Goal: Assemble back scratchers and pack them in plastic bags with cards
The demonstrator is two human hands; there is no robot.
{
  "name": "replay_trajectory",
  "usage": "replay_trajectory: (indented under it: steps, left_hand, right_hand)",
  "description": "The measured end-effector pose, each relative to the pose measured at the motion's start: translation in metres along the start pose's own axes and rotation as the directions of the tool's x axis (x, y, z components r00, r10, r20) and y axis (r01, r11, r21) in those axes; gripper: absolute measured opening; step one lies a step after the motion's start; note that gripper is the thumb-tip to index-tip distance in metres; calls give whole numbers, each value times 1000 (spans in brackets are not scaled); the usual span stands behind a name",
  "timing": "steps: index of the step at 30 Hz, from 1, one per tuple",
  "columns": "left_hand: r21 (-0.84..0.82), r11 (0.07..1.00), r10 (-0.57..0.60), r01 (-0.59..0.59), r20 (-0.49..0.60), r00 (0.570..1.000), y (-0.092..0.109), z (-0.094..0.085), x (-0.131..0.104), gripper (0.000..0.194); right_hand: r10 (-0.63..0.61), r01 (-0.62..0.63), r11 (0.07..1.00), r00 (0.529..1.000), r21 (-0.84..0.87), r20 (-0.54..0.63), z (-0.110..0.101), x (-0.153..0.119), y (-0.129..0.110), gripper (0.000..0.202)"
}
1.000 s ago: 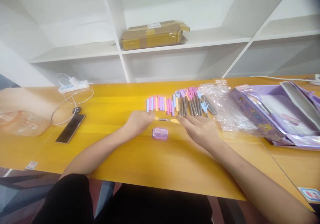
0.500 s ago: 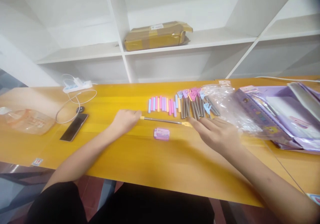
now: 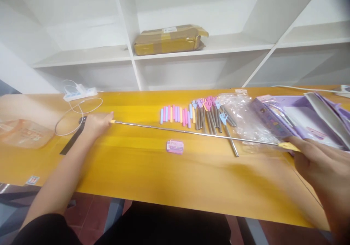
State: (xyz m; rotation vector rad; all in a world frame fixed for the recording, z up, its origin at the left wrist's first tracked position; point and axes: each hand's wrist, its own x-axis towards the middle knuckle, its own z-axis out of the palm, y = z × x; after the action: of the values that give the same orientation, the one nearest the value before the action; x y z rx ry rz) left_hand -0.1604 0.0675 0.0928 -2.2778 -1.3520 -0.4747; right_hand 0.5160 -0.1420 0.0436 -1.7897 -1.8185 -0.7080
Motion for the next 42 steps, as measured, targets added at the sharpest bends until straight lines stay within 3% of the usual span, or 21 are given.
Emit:
replay_trajectory:
  steps: [3, 6, 9, 14, 21, 27, 37, 42]
  left_hand:
    - [6, 1000, -4, 4, 50, 999, 5, -3, -4, 43]
    - [10, 1000, -18, 18, 62, 998, 10, -4, -4, 42]
    - [-5, 999, -41, 42, 84, 996, 11, -5, -1, 42]
    - [5, 999, -36, 35, 97, 995, 10, -4, 1, 42]
    - [48, 998, -36, 31, 110, 993, 10, -3, -1, 41]
    - [55, 998, -31, 26, 105, 994, 7, -1, 0, 42]
    - [77, 997, 7, -16, 110, 994, 5, 6, -4, 36]
    - [62, 996, 48, -56, 135, 990, 6, 5, -3, 28]
  right_hand:
    - [-152, 154, 980, 988, -125, 24, -5, -9, 1, 29]
    - [-198, 192, 966, 980, -174, -18, 4, -8, 3, 28]
    - [-131, 127, 978, 991, -167, -12, 15, -3, 5, 27]
    - [62, -50, 992, 993, -113, 100, 21, 4, 7, 23]
    - [162, -160, 987, 978, -31, 131, 25, 6, 6, 23]
    - [160, -200, 971, 950, 130, 268, 30, 2, 14, 29]
    - [130, -140, 989, 974, 44, 184, 23, 3, 12, 32]
    - [178, -194, 979, 963, 61, 203, 27, 5, 18, 32]
